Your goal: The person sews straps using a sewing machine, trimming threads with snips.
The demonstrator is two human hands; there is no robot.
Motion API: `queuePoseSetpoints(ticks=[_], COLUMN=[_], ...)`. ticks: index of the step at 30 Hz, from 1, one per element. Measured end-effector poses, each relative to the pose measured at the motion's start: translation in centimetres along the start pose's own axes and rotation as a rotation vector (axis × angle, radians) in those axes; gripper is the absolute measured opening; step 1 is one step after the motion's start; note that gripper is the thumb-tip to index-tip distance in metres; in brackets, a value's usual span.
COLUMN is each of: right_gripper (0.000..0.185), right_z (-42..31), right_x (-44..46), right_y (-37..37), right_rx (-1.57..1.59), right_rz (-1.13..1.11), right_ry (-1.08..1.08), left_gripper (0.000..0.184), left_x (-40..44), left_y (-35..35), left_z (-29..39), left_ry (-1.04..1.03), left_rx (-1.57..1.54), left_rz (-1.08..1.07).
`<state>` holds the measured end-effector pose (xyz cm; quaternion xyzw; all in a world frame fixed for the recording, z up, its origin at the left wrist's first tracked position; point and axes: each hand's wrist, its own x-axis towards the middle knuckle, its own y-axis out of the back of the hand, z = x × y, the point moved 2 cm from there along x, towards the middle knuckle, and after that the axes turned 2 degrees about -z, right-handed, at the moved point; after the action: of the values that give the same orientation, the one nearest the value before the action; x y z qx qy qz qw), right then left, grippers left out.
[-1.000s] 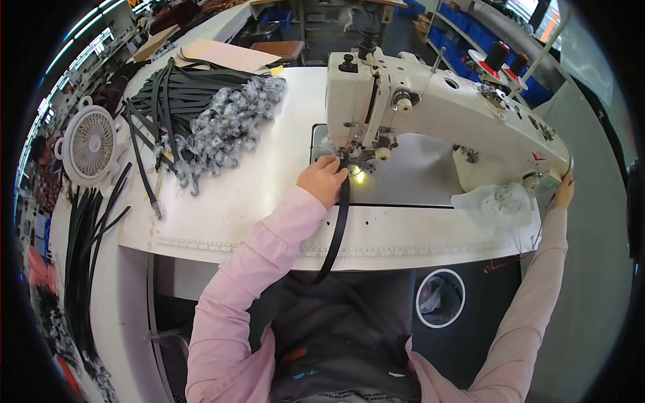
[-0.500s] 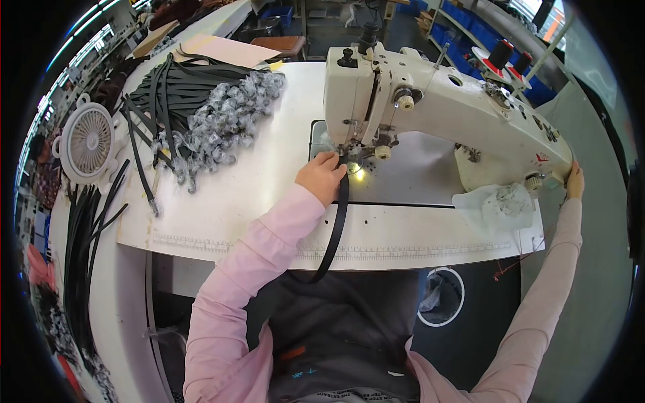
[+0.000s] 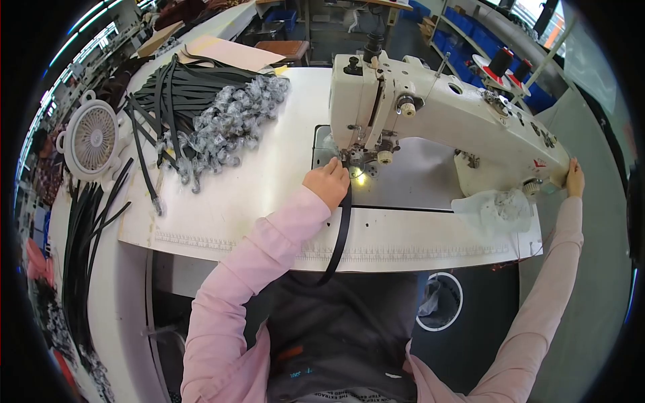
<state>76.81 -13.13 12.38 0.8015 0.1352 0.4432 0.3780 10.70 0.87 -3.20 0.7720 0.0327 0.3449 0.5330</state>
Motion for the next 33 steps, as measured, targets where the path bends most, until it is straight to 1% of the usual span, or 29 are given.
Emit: queuePoseSetpoints(ticks=[2,5,7,9,11,12,14,15,17,20,21,22,23,25,27,30,32,33], right_gripper=[0.053,0.046,0.039,0.037,0.039,0.040,0.042,0.043,0.047,0.050,0.049,0.049,0.048,0.045,0.040,0.036,0.035,0.034], right_z=[2.5,-0.6,-0.6,1.8,1.4,0.6,-2.0,-3.2,-1.2,-0.2,2.0,2.1,2.5,1.0,2.2,-0.3,-0.7,-1.0], right_x=[2.0,-1.1,-5.9,-8.5,-9.5,-10.0,-9.3,-8.5,-4.4,-1.1,0.2,0.6,0.0,-4.2,-8.0,-10.4,-10.5,-10.5], right_y=[-0.7,0.5,-1.5,-5.7,-5.5,-5.8,-3.6,-2.2,-0.7,0.1,-0.2,-0.3,-0.8,-1.6,-5.2,-4.2,-1.5,-0.2], right_rx=[-0.002,0.032,0.479,0.916,1.017,1.074,0.919,0.835,0.253,0.104,0.040,-0.023,0.093,0.323,0.936,0.967,0.652,0.494], right_rz=[-0.002,-0.170,0.104,0.246,0.159,0.117,0.199,0.237,0.204,0.019,-0.036,-0.091,-0.064,-0.007,0.224,0.182,0.187,0.188], right_ry=[0.091,-0.367,-0.328,-0.299,-0.430,-0.500,-0.423,-0.387,0.015,-0.038,-0.067,-0.094,-0.206,-0.428,-0.326,-0.438,-0.389,-0.363], left_gripper=[0.030,0.032,0.033,0.034,0.034,0.029,0.019,0.018,0.017,0.029,0.029,0.028,0.028,0.027,0.027,0.027,0.026,0.026], left_x=[0.0,0.2,0.2,0.1,0.2,0.4,0.4,0.3,0.5,0.4,0.4,0.5,0.5,0.5,0.6,0.6,0.4,0.2], left_y=[0.2,0.4,0.1,-0.1,-0.4,0.0,0.4,0.4,0.1,0.0,0.1,0.2,0.2,0.3,0.2,0.5,0.4,0.7], left_z=[0.2,0.2,0.1,0.3,0.0,-0.4,0.0,0.0,0.0,-0.1,-0.1,-0.2,-0.3,-0.3,-0.3,-0.6,-1.0,-1.4], left_ry=[0.060,0.103,0.077,0.043,-0.008,-0.033,-0.081,-0.071,-0.054,0.001,0.020,0.040,0.062,0.078,0.098,0.092,0.069,0.022], left_rx=[-0.039,-0.081,-0.034,-0.006,0.016,0.026,0.022,0.028,0.039,-0.007,-0.027,-0.046,-0.064,-0.081,-0.111,-0.160,-0.194,-0.239], left_rz=[0.008,-0.069,-0.050,-0.041,-0.040,0.001,0.064,0.063,0.064,-0.034,-0.025,-0.015,-0.006,-0.001,0.003,0.013,0.041,0.034])
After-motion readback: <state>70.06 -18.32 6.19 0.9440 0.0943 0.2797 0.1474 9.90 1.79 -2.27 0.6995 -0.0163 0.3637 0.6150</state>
